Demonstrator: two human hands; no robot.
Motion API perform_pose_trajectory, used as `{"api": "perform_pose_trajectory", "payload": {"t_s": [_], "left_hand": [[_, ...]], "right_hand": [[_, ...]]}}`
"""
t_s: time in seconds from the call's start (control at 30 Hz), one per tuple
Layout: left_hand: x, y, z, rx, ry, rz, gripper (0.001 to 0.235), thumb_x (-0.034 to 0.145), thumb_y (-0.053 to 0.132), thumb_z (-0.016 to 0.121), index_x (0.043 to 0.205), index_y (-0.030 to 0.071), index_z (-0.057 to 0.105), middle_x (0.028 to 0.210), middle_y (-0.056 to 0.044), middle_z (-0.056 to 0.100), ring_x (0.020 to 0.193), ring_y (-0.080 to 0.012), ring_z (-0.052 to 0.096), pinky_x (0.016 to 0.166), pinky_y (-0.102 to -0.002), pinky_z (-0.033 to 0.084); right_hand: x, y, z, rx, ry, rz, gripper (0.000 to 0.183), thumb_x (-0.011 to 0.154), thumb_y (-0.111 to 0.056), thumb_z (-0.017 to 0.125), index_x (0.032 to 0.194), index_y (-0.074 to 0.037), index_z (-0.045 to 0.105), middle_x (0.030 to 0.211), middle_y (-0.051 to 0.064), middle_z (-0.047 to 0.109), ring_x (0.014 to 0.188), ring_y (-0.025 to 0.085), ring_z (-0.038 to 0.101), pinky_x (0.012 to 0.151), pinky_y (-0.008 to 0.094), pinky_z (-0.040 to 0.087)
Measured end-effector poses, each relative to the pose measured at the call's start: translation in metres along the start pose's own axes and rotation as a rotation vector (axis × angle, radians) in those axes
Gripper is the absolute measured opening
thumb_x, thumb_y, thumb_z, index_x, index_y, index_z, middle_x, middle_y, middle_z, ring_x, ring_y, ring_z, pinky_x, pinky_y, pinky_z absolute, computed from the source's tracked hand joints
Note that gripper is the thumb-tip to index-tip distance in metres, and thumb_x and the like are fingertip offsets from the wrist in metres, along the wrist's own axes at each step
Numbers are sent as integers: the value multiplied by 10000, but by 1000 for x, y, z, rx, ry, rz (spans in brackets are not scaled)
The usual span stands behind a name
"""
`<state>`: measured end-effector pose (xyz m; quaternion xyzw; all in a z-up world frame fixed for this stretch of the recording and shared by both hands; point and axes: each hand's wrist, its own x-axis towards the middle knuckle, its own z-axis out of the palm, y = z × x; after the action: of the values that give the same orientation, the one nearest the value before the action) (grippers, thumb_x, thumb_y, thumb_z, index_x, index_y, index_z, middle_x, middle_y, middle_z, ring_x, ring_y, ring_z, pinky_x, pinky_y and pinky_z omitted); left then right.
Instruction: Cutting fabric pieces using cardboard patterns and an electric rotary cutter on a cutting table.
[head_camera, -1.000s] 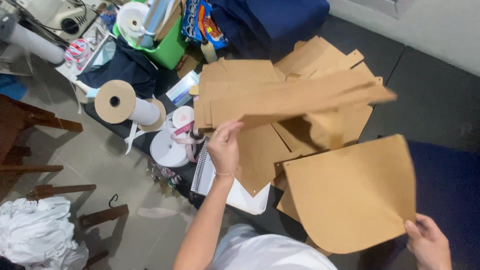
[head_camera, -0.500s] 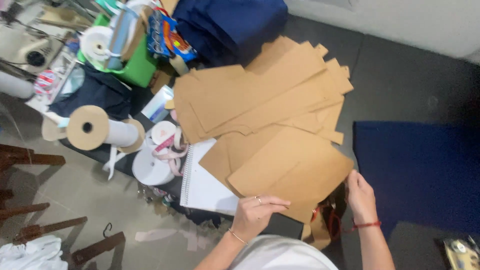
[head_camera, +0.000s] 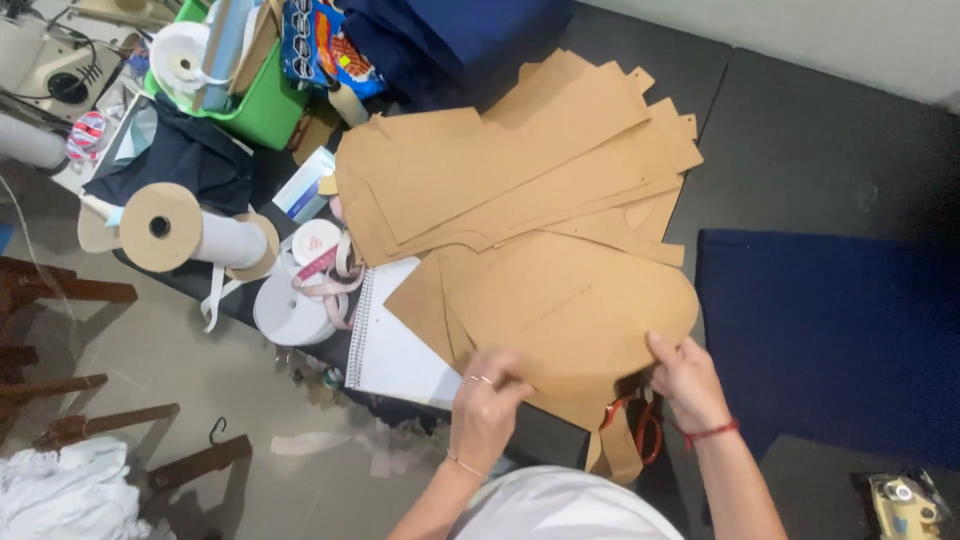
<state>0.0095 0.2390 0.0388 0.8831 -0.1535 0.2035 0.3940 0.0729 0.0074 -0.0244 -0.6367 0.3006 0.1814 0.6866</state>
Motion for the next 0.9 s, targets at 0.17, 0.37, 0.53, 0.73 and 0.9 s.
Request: {"api": "perform_pose_trajectory", "payload": {"t_s": [0.17,0.37,0.53,0.73,0.9], "left_hand": [[-32,-20,8,274,-154,-359,196,646,206,722,785,169,589,1224,-7,401,1153,-243,396,952,-554,259],[-15,-38,-1,347,-583,-292,644,458,356,787,1004,108,551,1409,-124,103,1295,-335,68,942,-696,88],[-30,-117,34,388,-242,72,261,566,151,740,748,96,561,1208,-4,496,1106,-219,483,935,-555,324],[47,-111,-14,508,144,-205,317,818,72,510,1006,314,594,971,170,594,775,-78,606,635,-230,499],[51,-99,-15,504,95,-171,287,785,95,522,955,306,619,964,159,597,755,-97,606,639,-252,511]], "right_hand": [[2,-27,36,57,-32,-16,111,872,-166,490,926,-70,477,477,-90,242,319,-8,200,313,135,174],[27,-25,44,-227,-199,-85,238,903,-237,475,817,-16,497,400,-53,320,296,30,213,304,158,188],[-37,-64,39,-352,141,-209,330,946,-322,371,957,-92,606,609,102,574,462,68,320,402,175,280],[-42,-27,14,-392,286,-126,167,753,-208,573,875,-100,610,667,75,607,544,124,433,449,233,360],[-10,9,34,-388,123,-94,441,768,-228,628,1143,-26,511,952,152,605,876,224,552,675,356,446]]}}
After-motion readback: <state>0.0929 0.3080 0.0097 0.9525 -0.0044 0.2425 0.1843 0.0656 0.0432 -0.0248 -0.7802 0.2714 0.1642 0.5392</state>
